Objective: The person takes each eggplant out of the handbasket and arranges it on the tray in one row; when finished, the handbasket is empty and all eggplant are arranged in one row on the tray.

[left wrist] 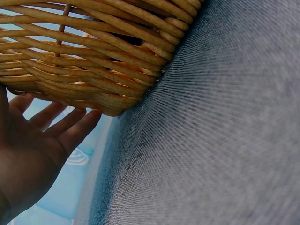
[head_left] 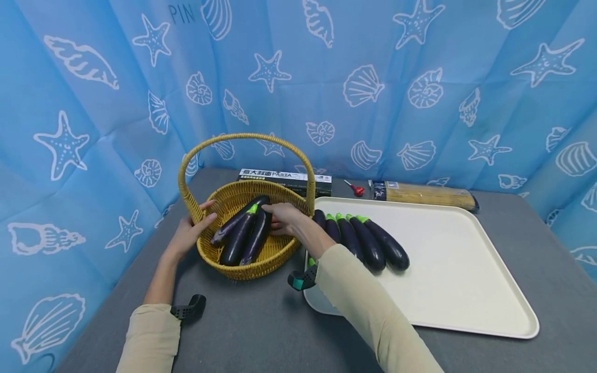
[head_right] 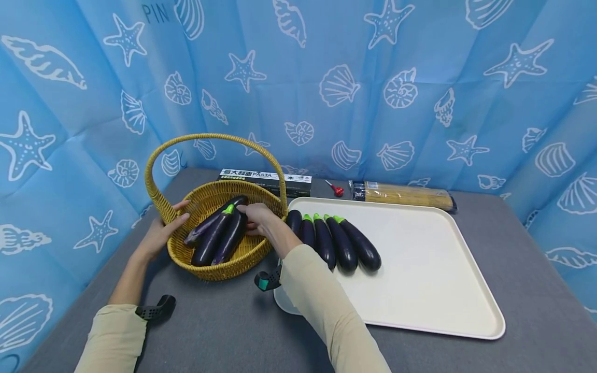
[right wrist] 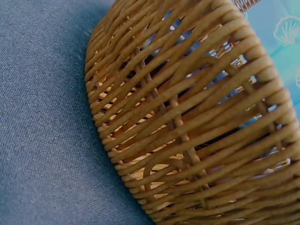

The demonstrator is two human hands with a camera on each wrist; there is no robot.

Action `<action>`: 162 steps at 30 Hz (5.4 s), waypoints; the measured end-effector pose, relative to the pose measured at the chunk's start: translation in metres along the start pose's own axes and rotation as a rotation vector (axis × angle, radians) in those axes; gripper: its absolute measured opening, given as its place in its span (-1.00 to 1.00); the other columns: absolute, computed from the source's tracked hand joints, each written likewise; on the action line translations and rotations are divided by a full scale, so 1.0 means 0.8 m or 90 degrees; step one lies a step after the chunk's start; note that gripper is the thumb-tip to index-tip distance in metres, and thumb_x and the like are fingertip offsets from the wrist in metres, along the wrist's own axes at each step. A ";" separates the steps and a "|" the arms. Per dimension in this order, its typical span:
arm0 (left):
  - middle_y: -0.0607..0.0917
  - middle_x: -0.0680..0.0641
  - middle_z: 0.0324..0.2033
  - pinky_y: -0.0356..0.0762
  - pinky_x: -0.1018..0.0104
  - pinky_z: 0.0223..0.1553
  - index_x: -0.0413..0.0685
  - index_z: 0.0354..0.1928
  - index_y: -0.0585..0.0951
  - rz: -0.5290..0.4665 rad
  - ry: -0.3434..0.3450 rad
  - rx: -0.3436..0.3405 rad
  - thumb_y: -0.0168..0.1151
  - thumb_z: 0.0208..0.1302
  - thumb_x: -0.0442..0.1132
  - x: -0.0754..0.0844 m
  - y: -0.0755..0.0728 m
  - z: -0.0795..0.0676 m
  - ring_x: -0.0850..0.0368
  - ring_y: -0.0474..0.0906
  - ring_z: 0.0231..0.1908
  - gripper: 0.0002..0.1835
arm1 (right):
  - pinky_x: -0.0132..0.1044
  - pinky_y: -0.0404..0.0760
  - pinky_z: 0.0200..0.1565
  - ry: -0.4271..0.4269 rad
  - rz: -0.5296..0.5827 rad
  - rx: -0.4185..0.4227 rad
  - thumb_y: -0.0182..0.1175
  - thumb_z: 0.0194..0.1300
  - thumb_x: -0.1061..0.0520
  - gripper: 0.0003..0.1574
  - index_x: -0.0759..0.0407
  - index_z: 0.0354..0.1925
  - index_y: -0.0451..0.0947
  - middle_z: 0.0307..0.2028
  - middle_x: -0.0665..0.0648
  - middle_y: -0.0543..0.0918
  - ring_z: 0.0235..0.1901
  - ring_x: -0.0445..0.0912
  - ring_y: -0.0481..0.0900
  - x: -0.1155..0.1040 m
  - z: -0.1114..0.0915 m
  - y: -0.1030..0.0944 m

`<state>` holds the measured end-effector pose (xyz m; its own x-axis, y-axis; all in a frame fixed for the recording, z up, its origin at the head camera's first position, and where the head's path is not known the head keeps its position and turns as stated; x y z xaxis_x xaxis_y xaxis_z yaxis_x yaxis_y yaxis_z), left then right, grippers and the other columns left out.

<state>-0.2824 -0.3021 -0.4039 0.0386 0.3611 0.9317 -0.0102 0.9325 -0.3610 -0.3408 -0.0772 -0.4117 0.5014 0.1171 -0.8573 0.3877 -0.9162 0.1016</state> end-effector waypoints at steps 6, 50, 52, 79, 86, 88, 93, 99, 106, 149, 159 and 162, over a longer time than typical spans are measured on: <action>0.21 -0.41 0.31 0.29 -0.20 0.14 -0.02 0.47 0.13 0.009 0.002 0.006 0.02 0.42 0.05 -0.004 -0.001 0.001 -0.31 0.28 0.20 -0.32 | 0.01 0.56 -0.04 -0.024 0.001 -0.016 -0.02 0.49 -0.03 -0.49 0.16 0.28 0.31 -0.26 0.15 0.55 -0.32 -0.01 0.58 -0.004 -0.004 0.003; 0.19 -0.38 0.33 0.22 -0.23 0.18 -0.02 0.47 0.15 -0.005 0.015 0.006 0.05 0.42 0.04 -0.002 0.001 0.002 -0.31 0.24 0.24 -0.32 | 0.04 0.53 -0.06 -0.146 -0.011 -0.140 0.01 0.44 -0.15 -0.37 0.14 0.30 0.23 -0.40 0.09 0.45 -0.38 -0.07 0.49 -0.073 -0.087 -0.018; 0.20 -0.38 0.32 0.23 -0.22 0.18 -0.01 0.47 0.16 -0.004 0.017 0.005 0.05 0.42 0.03 0.000 0.002 0.002 -0.30 0.25 0.23 -0.33 | 0.07 0.53 -0.04 -0.142 -0.070 -0.174 -0.02 0.46 -0.14 -0.36 0.15 0.33 0.19 -0.36 0.12 0.47 -0.30 -0.05 0.52 -0.069 -0.097 -0.021; 0.15 -0.39 0.34 0.21 -0.21 0.19 -0.02 0.48 0.12 0.000 -0.002 0.009 0.04 0.41 0.08 -0.002 0.000 -0.001 -0.31 0.23 0.23 -0.29 | 0.04 0.52 0.03 -0.059 -0.314 -0.159 -0.05 0.47 -0.18 -0.21 0.25 0.42 0.09 0.25 0.33 0.34 0.20 0.17 0.37 -0.009 -0.159 -0.228; 0.17 -0.39 0.34 0.23 -0.20 0.18 -0.02 0.48 0.12 0.005 0.003 0.007 0.03 0.41 0.10 -0.004 0.001 0.001 -0.30 0.25 0.22 -0.29 | 0.09 0.45 0.09 -0.051 -0.297 -0.119 -0.13 0.50 -0.18 -0.12 0.33 0.47 -0.13 0.39 0.41 0.03 0.29 0.29 0.15 -0.009 -0.166 -0.283; 0.16 -0.38 0.35 0.22 -0.20 0.18 -0.03 0.48 0.12 0.005 0.004 0.007 0.03 0.41 0.10 -0.004 0.001 0.001 -0.31 0.25 0.23 -0.28 | 0.09 0.46 0.08 -0.044 -0.295 -0.100 -0.12 0.49 -0.21 -0.10 0.35 0.46 -0.12 0.38 0.41 0.04 0.30 0.31 0.13 -0.006 -0.165 -0.296; 0.13 -0.37 0.37 0.20 -0.21 0.20 -0.01 0.48 0.11 -0.003 -0.002 0.003 0.03 0.41 0.10 -0.007 0.001 0.001 -0.31 0.23 0.24 -0.28 | 0.08 0.49 0.03 -0.032 -0.286 -0.056 -0.12 0.47 -0.24 -0.10 0.37 0.41 -0.05 0.33 0.41 0.07 0.30 0.33 0.12 0.001 -0.159 -0.323; 0.15 -0.37 0.36 0.23 -0.19 0.18 0.03 0.48 0.11 -0.005 -0.005 0.004 0.04 0.40 0.10 -0.006 0.002 0.000 -0.30 0.25 0.23 -0.28 | 0.16 0.41 0.10 -0.020 -0.300 -0.034 -0.13 0.45 -0.29 0.02 0.36 0.46 -0.22 0.39 0.50 -0.10 0.35 0.40 -0.09 0.010 -0.147 -0.345; 0.15 -0.37 0.35 0.24 -0.18 0.17 0.03 0.48 0.11 -0.009 0.000 0.007 0.04 0.41 0.08 -0.004 0.002 -0.001 -0.29 0.25 0.23 -0.29 | 0.21 0.31 0.16 -0.013 -0.310 0.009 -0.11 0.42 -0.33 0.08 0.38 0.47 -0.25 0.40 0.51 -0.20 0.35 0.42 -0.17 0.017 -0.133 -0.359; 0.18 -0.37 0.34 0.27 -0.14 0.16 -0.02 0.48 0.12 -0.003 0.000 0.011 0.04 0.41 0.08 -0.006 0.003 0.001 -0.28 0.27 0.21 -0.29 | 0.09 0.43 0.10 -0.059 -0.462 0.138 -0.25 0.48 -0.27 -0.03 0.53 0.39 -0.05 0.25 0.57 0.20 0.22 0.35 0.25 0.012 -0.118 -0.364; 0.14 -0.37 0.36 0.18 -0.21 0.20 -0.01 0.48 0.13 -0.004 -0.008 0.013 0.04 0.41 0.08 -0.007 0.003 0.001 -0.30 0.22 0.24 -0.29 | -0.21 0.53 0.03 -0.134 -0.143 0.157 -0.17 0.47 -0.25 -0.18 0.32 0.37 0.10 0.02 0.23 0.45 -0.12 -0.12 0.56 -0.010 -0.148 -0.396; 0.13 -0.37 0.36 0.15 -0.22 0.21 -0.01 0.48 0.12 -0.004 -0.011 0.014 0.04 0.41 0.07 -0.006 0.003 0.001 -0.30 0.19 0.26 -0.30 | -0.27 0.57 -0.03 -0.134 0.012 0.081 -0.10 0.44 -0.20 -0.39 0.17 0.21 0.21 -0.14 0.09 0.53 -0.20 -0.17 0.60 -0.014 -0.159 -0.389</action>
<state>-0.2833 -0.3021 -0.4094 0.0220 0.3547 0.9347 -0.0316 0.9347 -0.3539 -0.3687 0.2549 -0.3700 0.3298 0.0295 -0.9436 0.2726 -0.9599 0.0652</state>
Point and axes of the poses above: each hand's wrist, its own z-axis towards the middle knuckle, its own y-axis out of the palm, x = y × z, the point moved 7 cm from there along z, towards the middle knuckle
